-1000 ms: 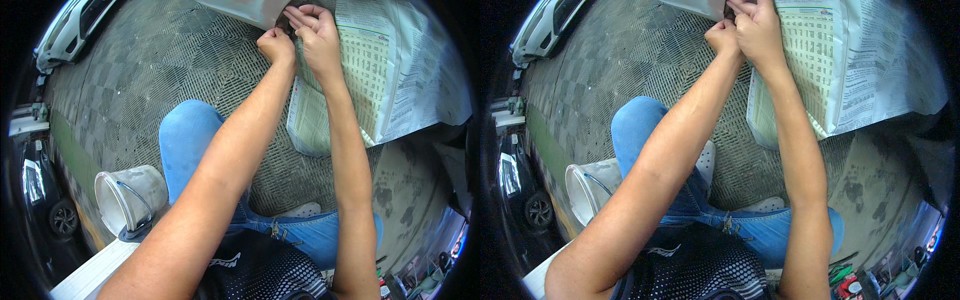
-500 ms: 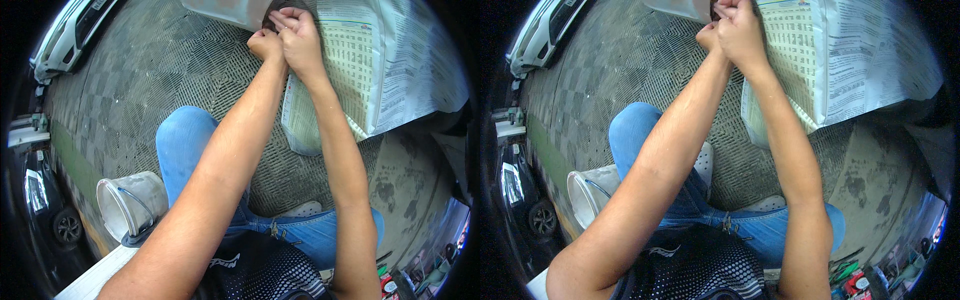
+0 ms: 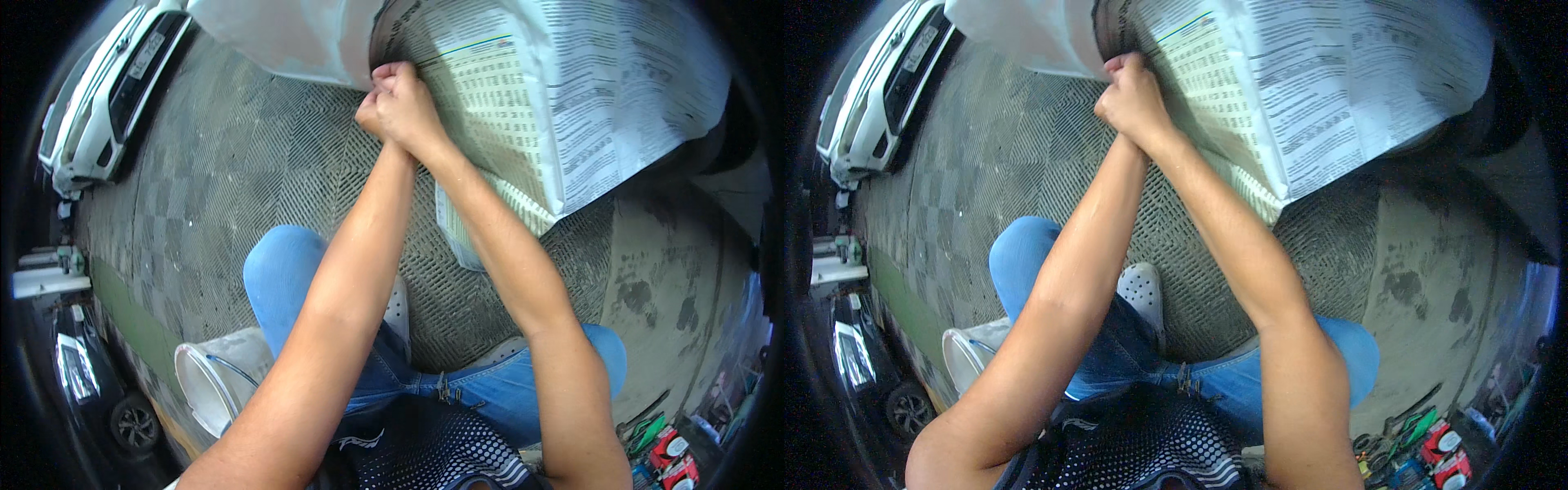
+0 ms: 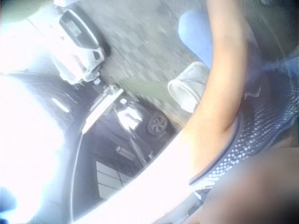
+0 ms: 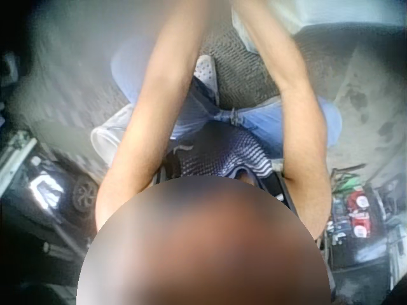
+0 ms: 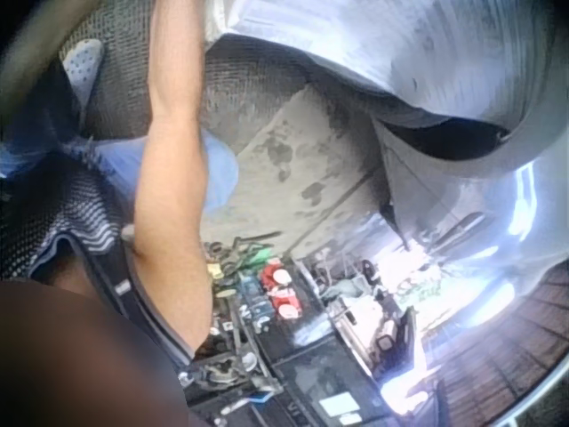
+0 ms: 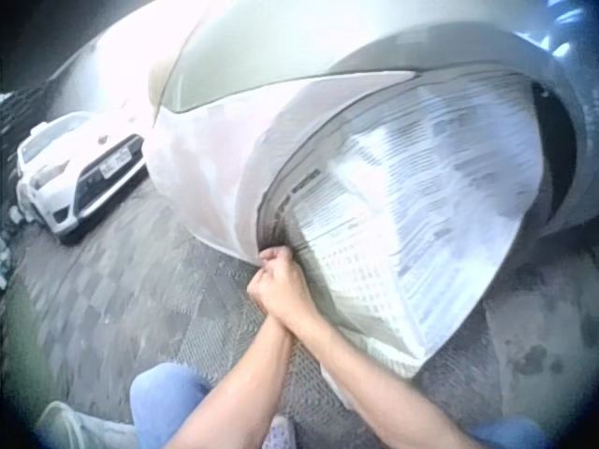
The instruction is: The person places sheets of newspaper over the car's windshield and wheel arch, securing them with masking tape. They smooth the paper and tape edges to cover the surfaces.
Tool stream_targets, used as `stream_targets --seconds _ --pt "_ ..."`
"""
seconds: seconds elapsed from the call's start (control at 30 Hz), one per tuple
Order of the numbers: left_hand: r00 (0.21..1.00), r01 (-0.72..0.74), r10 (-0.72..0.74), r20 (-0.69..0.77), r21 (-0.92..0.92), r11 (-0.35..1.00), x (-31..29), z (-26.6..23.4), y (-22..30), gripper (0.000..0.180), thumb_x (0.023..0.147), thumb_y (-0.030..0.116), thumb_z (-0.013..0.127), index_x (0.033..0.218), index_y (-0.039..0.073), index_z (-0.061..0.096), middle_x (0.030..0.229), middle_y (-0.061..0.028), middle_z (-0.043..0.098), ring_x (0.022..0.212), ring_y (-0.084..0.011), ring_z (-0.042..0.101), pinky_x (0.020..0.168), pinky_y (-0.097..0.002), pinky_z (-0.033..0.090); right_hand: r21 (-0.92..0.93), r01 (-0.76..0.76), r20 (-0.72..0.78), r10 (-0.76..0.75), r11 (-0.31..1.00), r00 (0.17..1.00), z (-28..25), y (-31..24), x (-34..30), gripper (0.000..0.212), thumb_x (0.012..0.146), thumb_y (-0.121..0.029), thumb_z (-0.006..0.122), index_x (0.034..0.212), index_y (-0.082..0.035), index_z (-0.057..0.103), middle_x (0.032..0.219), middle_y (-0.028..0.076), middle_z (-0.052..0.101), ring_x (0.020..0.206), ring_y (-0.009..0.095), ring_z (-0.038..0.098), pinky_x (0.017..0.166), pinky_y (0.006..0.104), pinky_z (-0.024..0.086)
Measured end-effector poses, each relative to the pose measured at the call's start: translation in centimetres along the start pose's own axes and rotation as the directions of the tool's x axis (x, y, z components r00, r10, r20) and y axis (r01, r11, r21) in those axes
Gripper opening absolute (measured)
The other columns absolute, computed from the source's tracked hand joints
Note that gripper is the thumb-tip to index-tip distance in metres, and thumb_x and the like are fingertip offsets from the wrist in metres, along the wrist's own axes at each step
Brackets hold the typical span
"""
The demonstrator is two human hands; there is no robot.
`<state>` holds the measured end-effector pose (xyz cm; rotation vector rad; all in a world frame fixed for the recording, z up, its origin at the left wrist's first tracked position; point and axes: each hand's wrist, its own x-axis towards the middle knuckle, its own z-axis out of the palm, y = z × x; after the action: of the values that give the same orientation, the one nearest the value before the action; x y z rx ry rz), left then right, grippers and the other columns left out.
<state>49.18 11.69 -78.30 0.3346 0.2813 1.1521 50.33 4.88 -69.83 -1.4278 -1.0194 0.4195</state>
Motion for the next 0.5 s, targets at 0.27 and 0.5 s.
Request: stream_targets --seconds 0.27,0.5 --pt "0.859 -0.304 0.502 -0.103 0.686 0.661 -0.4 -1.0 -0.3 0.013 0.087 0.005 0.069 0.078 -0.004 0.071 0.075 -0.0029 0.07 0.067 -0.0116 0.057 0.06 -0.0317 0.048 0.039 -0.119 0.088 0.115 0.992 0.989 -0.6 2.4 2.1 0.032 0.088 0.0 0.054 0.119 0.006 0.062 0.111 0.02 0.075 0.105 0.026 0.072 0.096 0.0357 0.054" --pt "0.837 -0.178 0.496 -0.231 0.742 0.646 0.7 -1.7 -1.0 0.021 0.093 0.013 0.07 0.086 -0.007 0.074 0.074 -0.013 0.074 0.066 -0.0171 0.063 0.065 -0.0366 0.053 -0.081 -0.018 0.171 0.032 0.997 0.985 -1.5 3.1 2.2 0.028 0.095 0.001 0.051 0.121 0.007 0.059 0.118 0.021 0.074 0.114 0.025 0.071 0.099 0.0338 0.053"
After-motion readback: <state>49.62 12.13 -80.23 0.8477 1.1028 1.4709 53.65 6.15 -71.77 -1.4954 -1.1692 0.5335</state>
